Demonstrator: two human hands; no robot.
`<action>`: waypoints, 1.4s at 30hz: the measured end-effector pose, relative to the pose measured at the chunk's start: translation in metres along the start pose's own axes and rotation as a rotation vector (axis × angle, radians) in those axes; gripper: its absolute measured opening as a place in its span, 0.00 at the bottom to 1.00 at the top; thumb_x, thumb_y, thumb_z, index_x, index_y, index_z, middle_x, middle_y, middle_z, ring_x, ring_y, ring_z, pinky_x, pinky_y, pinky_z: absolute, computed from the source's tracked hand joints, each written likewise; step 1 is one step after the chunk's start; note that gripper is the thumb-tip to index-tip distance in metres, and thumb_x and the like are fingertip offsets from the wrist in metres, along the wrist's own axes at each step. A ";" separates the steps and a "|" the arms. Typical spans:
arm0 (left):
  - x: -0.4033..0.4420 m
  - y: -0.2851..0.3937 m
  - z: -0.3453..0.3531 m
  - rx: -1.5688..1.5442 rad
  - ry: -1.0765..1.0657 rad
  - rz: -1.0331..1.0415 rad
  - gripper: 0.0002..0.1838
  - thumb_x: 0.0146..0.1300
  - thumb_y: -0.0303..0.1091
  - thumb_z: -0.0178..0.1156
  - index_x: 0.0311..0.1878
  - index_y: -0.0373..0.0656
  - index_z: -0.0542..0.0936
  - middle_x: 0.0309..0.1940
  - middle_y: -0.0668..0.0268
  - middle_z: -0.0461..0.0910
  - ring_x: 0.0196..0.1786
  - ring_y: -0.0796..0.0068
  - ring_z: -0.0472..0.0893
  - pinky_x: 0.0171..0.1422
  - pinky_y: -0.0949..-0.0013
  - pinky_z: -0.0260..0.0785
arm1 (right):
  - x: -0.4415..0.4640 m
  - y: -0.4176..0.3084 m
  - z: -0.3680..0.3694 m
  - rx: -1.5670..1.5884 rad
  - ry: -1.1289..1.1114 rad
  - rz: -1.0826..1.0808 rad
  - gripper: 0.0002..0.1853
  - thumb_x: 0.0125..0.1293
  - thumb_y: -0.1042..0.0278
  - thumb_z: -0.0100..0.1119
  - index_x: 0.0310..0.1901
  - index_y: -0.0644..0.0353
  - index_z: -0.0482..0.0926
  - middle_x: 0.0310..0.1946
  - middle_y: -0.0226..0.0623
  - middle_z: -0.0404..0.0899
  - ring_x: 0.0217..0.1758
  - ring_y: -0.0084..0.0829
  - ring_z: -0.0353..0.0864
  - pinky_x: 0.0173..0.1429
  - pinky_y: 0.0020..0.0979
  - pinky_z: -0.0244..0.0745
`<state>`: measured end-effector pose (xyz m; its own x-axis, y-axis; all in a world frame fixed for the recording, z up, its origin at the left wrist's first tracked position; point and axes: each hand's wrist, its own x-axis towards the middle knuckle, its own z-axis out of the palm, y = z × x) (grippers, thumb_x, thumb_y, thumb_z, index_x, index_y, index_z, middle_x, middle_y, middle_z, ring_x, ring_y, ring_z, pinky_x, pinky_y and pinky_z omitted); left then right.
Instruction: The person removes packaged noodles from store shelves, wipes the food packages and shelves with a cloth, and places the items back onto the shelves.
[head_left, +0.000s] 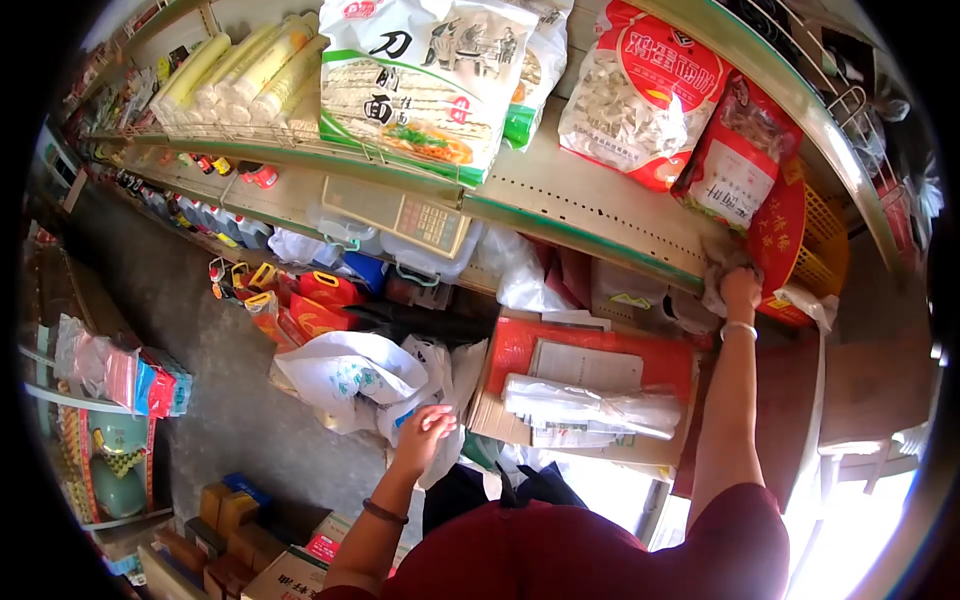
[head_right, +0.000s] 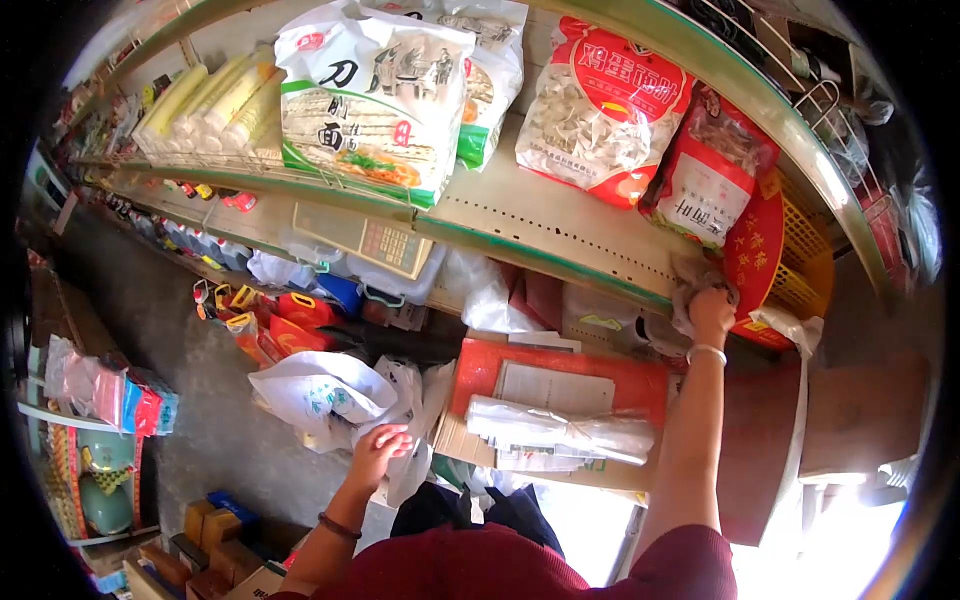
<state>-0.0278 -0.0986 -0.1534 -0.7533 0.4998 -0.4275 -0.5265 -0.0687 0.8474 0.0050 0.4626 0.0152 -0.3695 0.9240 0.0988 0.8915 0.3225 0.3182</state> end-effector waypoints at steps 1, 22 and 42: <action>-0.006 -0.002 -0.010 0.008 0.044 -0.012 0.11 0.62 0.30 0.54 0.47 0.37 0.74 0.36 0.61 0.79 0.39 0.73 0.80 0.43 0.73 0.72 | 0.000 -0.010 -0.008 -0.090 -0.060 -0.185 0.22 0.62 0.53 0.47 0.50 0.59 0.75 0.52 0.44 0.72 0.54 0.43 0.74 0.51 0.45 0.72; -0.032 -0.016 -0.072 0.114 0.186 -0.202 0.11 0.60 0.29 0.53 0.45 0.38 0.75 0.34 0.62 0.79 0.35 0.74 0.79 0.40 0.75 0.71 | -0.117 -0.094 0.061 0.450 0.705 -0.858 0.08 0.44 0.67 0.57 0.30 0.52 0.79 0.43 0.30 0.70 0.49 0.39 0.67 0.52 0.41 0.64; 0.245 0.153 0.099 -0.205 -0.007 0.195 0.20 0.61 0.35 0.55 0.53 0.34 0.68 0.46 0.55 0.75 0.48 0.64 0.77 0.51 0.65 0.71 | -0.183 -0.040 0.132 2.645 -0.681 -0.073 0.20 0.63 0.55 0.50 0.51 0.58 0.70 0.49 0.35 0.73 0.51 0.32 0.72 0.56 0.34 0.70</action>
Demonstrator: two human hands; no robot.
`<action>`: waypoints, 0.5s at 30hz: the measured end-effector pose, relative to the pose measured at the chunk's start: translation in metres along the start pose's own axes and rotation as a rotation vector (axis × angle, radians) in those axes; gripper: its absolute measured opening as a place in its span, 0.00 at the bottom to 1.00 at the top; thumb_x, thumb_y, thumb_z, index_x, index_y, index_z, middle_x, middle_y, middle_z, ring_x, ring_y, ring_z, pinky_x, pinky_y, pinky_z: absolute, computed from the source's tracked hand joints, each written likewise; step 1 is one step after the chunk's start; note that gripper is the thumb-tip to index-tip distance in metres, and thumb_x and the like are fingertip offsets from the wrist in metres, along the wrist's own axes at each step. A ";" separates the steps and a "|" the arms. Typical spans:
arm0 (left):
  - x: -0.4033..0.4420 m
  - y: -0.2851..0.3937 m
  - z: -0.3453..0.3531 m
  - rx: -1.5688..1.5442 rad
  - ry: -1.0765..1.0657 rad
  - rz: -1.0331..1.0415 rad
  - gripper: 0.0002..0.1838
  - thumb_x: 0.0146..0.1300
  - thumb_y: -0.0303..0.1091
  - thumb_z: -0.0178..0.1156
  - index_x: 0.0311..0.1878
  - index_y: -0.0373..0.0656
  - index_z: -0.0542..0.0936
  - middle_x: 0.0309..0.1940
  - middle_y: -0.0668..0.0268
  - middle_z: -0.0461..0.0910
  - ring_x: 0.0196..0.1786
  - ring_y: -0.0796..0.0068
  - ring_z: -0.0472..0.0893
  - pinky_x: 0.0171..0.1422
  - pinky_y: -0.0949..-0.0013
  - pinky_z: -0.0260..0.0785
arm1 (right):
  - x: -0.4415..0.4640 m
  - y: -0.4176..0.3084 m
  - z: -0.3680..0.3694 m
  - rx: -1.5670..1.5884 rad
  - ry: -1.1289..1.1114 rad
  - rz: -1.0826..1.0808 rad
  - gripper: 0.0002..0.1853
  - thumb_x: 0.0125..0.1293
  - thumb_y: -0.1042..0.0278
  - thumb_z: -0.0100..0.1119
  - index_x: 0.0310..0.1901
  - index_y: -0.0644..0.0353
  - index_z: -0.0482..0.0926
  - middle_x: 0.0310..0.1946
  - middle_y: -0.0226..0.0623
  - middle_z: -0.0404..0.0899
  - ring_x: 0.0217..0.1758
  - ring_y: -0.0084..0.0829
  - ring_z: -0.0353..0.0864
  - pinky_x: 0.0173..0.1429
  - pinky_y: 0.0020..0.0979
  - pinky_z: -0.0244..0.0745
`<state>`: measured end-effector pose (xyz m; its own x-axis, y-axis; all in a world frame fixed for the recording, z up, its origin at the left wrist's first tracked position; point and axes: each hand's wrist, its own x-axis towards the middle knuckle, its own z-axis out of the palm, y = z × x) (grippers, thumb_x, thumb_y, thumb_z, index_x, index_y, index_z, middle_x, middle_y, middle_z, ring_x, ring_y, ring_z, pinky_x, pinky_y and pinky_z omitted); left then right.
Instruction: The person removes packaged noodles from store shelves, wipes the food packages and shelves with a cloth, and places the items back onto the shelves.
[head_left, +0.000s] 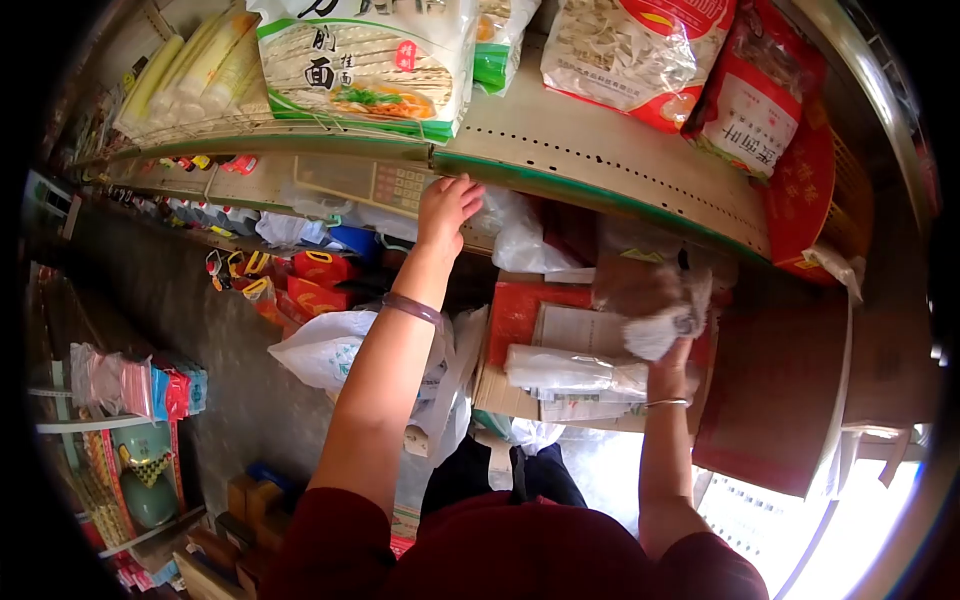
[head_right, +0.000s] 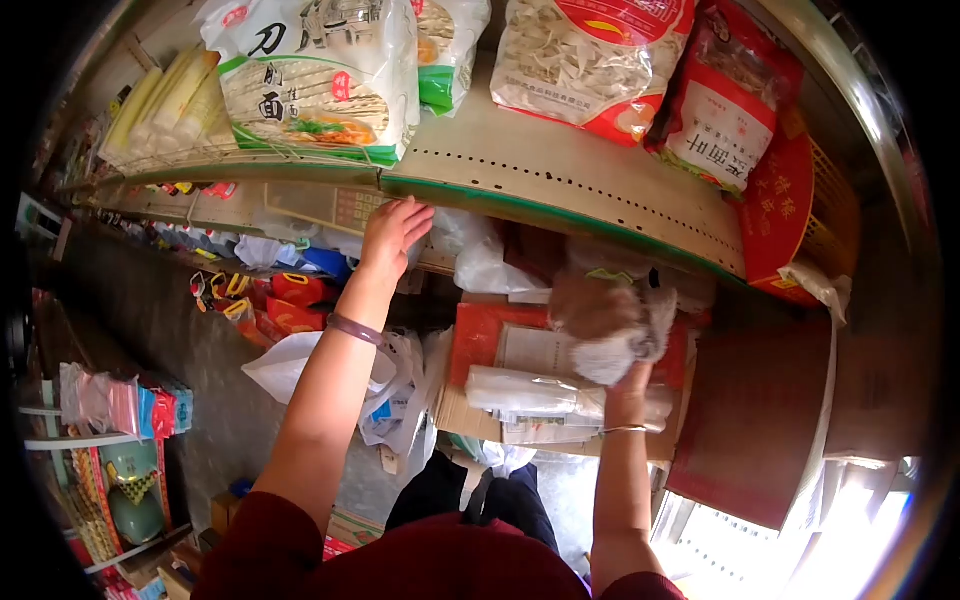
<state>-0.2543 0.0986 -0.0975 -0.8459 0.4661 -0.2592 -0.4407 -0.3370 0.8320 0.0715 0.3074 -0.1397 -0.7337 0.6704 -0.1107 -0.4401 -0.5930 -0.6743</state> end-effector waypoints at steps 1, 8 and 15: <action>-0.001 0.003 -0.002 -0.006 0.022 -0.020 0.17 0.62 0.33 0.53 0.52 0.35 0.68 0.45 0.55 0.75 0.48 0.63 0.77 0.53 0.65 0.71 | 0.007 0.017 0.014 -0.154 0.076 -0.024 0.17 0.63 0.57 0.50 0.48 0.58 0.72 0.44 0.33 0.73 0.46 0.29 0.73 0.52 0.33 0.71; -0.071 -0.028 -0.069 -0.003 0.037 -0.149 0.19 0.59 0.31 0.56 0.53 0.38 0.69 0.44 0.57 0.77 0.45 0.65 0.79 0.48 0.66 0.72 | 0.078 0.155 0.192 -0.272 -0.072 -0.152 0.10 0.55 0.77 0.58 0.40 0.61 0.74 0.36 0.30 0.75 0.37 0.24 0.74 0.43 0.26 0.71; -0.191 -0.081 -0.199 0.090 0.282 -0.370 0.14 0.61 0.30 0.52 0.49 0.38 0.72 0.39 0.58 0.78 0.41 0.69 0.79 0.44 0.69 0.74 | 0.108 0.260 0.274 -0.716 -0.268 -0.359 0.12 0.55 0.81 0.56 0.43 0.65 0.76 0.41 0.35 0.78 0.45 0.28 0.75 0.51 0.28 0.69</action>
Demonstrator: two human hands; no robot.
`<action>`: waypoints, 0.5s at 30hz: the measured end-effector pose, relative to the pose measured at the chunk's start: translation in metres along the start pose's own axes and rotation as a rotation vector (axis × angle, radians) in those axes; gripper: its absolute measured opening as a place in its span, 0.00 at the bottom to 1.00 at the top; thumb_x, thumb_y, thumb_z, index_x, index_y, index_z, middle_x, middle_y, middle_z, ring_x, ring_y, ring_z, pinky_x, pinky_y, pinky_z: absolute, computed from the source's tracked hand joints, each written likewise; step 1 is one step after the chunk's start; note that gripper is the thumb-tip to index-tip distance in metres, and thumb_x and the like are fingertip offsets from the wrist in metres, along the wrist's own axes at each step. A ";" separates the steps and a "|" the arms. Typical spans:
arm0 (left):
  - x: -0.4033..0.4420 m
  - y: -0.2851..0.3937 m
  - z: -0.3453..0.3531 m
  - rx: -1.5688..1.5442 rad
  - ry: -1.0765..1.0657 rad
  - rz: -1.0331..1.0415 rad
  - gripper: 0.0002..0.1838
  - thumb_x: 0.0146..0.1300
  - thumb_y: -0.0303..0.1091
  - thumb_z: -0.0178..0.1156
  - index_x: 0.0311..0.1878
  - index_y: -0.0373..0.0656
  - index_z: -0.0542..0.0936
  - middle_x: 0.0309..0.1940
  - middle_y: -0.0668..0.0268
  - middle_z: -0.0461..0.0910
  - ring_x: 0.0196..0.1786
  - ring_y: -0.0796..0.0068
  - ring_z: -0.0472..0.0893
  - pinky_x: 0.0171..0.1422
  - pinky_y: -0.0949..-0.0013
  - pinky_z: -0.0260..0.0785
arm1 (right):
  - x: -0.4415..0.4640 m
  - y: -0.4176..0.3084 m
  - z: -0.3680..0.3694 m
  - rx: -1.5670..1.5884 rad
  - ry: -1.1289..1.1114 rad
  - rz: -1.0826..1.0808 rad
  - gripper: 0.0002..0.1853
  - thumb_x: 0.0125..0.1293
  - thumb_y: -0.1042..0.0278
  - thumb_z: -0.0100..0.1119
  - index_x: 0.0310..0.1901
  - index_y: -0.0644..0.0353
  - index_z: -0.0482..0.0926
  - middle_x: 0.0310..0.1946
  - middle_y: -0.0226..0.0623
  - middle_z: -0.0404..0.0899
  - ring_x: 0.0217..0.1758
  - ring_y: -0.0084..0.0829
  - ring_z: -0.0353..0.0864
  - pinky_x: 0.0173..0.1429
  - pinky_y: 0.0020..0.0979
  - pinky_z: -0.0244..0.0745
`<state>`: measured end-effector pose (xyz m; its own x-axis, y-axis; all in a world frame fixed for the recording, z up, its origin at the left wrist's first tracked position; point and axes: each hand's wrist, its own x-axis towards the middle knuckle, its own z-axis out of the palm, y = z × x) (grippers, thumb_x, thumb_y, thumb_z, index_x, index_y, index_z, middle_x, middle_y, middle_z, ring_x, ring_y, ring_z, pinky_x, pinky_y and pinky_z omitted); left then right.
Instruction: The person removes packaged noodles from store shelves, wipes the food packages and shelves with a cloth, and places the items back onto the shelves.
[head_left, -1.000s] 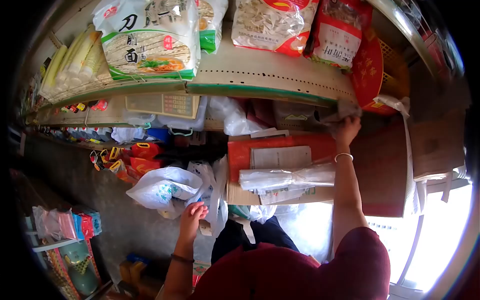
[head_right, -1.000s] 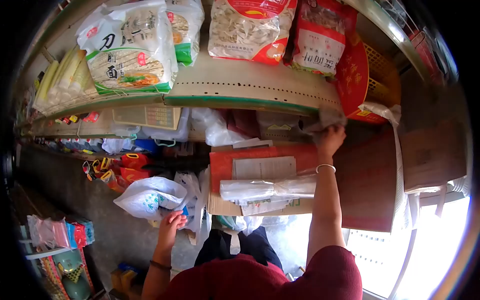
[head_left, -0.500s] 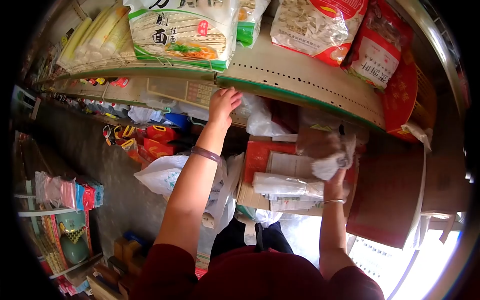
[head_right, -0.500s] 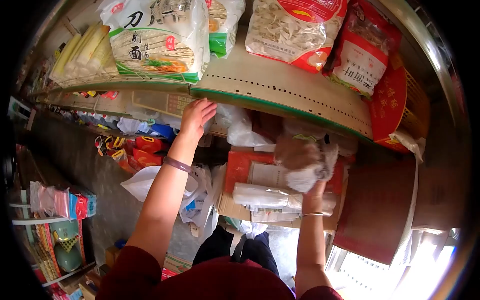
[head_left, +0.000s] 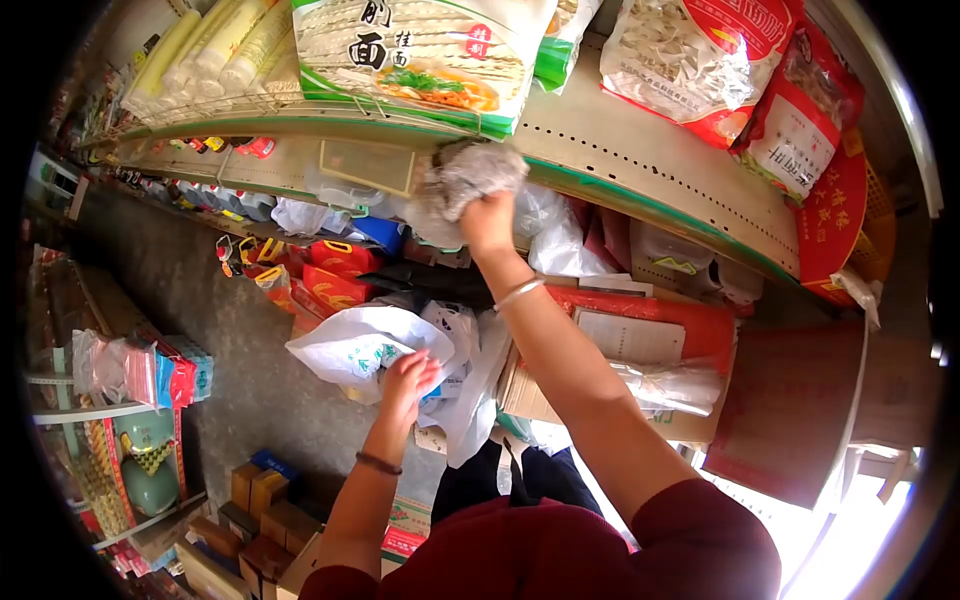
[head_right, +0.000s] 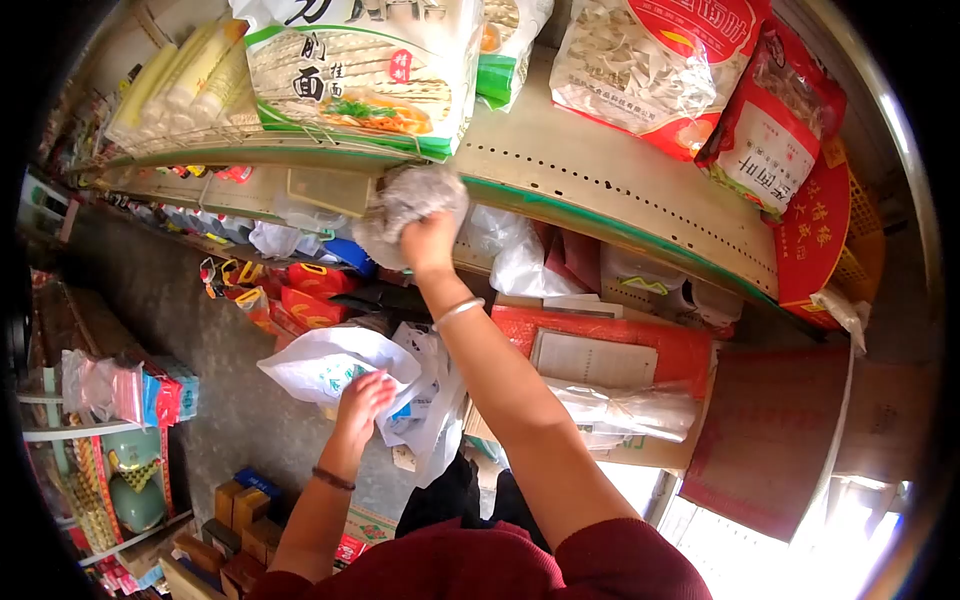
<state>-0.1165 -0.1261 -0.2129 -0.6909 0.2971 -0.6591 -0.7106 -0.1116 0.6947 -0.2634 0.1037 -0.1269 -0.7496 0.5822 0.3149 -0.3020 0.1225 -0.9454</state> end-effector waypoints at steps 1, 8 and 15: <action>-0.012 -0.009 -0.013 -0.021 0.037 -0.056 0.14 0.61 0.30 0.52 0.49 0.38 0.72 0.38 0.58 0.78 0.40 0.69 0.80 0.43 0.71 0.74 | 0.003 0.007 0.010 -0.066 -0.068 0.067 0.12 0.54 0.81 0.56 0.42 0.66 0.76 0.41 0.36 0.78 0.45 0.29 0.75 0.51 0.28 0.70; -0.046 -0.057 -0.067 -0.138 0.145 -0.185 0.13 0.61 0.30 0.50 0.48 0.38 0.72 0.36 0.60 0.78 0.36 0.72 0.79 0.39 0.73 0.74 | -0.030 -0.055 0.003 0.110 -1.085 0.441 0.17 0.56 0.74 0.57 0.49 0.65 0.73 0.41 0.33 0.78 0.43 0.22 0.74 0.49 0.25 0.70; -0.032 -0.053 -0.063 -0.170 0.057 -0.141 0.14 0.59 0.30 0.51 0.49 0.39 0.71 0.35 0.60 0.78 0.35 0.70 0.79 0.34 0.72 0.72 | -0.020 -0.166 -0.088 0.048 -0.815 0.347 0.17 0.59 0.79 0.50 0.52 0.66 0.73 0.47 0.33 0.75 0.50 0.22 0.70 0.56 0.25 0.65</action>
<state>-0.0651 -0.1891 -0.2463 -0.5861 0.2679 -0.7647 -0.8096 -0.2321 0.5392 -0.1464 0.1423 0.0160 -0.9844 -0.1759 -0.0095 0.0094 0.0011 -1.0000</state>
